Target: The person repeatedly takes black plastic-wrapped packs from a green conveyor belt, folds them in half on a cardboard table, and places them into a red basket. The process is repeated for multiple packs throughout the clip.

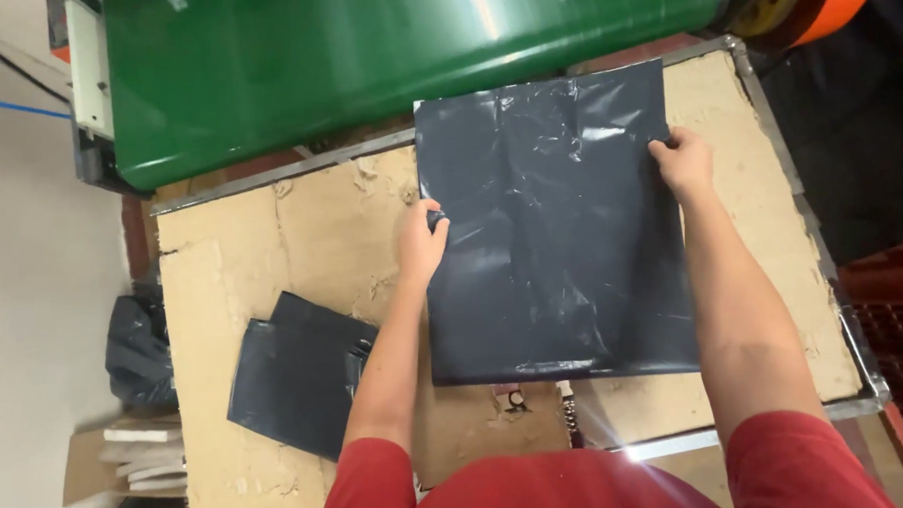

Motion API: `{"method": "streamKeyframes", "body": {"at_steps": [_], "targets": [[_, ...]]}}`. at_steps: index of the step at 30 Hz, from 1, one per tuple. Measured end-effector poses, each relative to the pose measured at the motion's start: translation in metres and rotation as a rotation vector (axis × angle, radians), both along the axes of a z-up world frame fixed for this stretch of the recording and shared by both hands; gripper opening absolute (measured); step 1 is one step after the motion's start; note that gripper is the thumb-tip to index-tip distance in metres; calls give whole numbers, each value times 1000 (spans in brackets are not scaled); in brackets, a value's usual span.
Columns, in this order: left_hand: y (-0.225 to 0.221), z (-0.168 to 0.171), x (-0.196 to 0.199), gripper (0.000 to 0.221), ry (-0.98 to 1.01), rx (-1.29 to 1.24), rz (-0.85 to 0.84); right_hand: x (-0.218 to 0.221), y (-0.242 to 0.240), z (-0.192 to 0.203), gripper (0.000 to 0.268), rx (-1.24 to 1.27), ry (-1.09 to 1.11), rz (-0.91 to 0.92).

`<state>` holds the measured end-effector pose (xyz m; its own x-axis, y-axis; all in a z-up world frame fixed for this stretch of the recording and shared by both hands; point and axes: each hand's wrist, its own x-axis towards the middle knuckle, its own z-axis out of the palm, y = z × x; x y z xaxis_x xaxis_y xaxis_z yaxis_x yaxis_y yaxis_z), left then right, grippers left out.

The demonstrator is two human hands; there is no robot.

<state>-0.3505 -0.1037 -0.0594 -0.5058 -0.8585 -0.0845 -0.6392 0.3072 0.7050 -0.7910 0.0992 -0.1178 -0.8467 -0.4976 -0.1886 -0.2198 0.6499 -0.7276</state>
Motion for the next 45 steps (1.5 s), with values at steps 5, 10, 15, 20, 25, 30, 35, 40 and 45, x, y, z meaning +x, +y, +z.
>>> {"method": "streamKeyframes", "body": {"at_steps": [5,10,15,20,25,30,35,40,45], "targets": [[29,39,-29,61,-472,-575,55,38,-20,75,56,179,365,47],[82,44,-88,56,-133,-643,-384,68,-44,114,75,318,229,23],[113,25,-103,67,-65,-551,-704,44,-59,109,68,287,-92,-78],[105,43,-104,58,-91,-261,-701,30,-95,91,51,-117,-102,-118],[62,-64,-118,40,666,506,-281,100,-42,158,24,-326,-86,45],[5,-7,-47,111,881,1626,55,156,93,185,24,-492,168,308],[-25,-74,9,79,867,1490,355,189,195,143,23,-305,158,385],[22,-24,53,56,760,1357,508,204,227,99,21,-194,140,327],[38,-59,44,42,502,973,388,203,242,79,26,-94,240,333]]}}
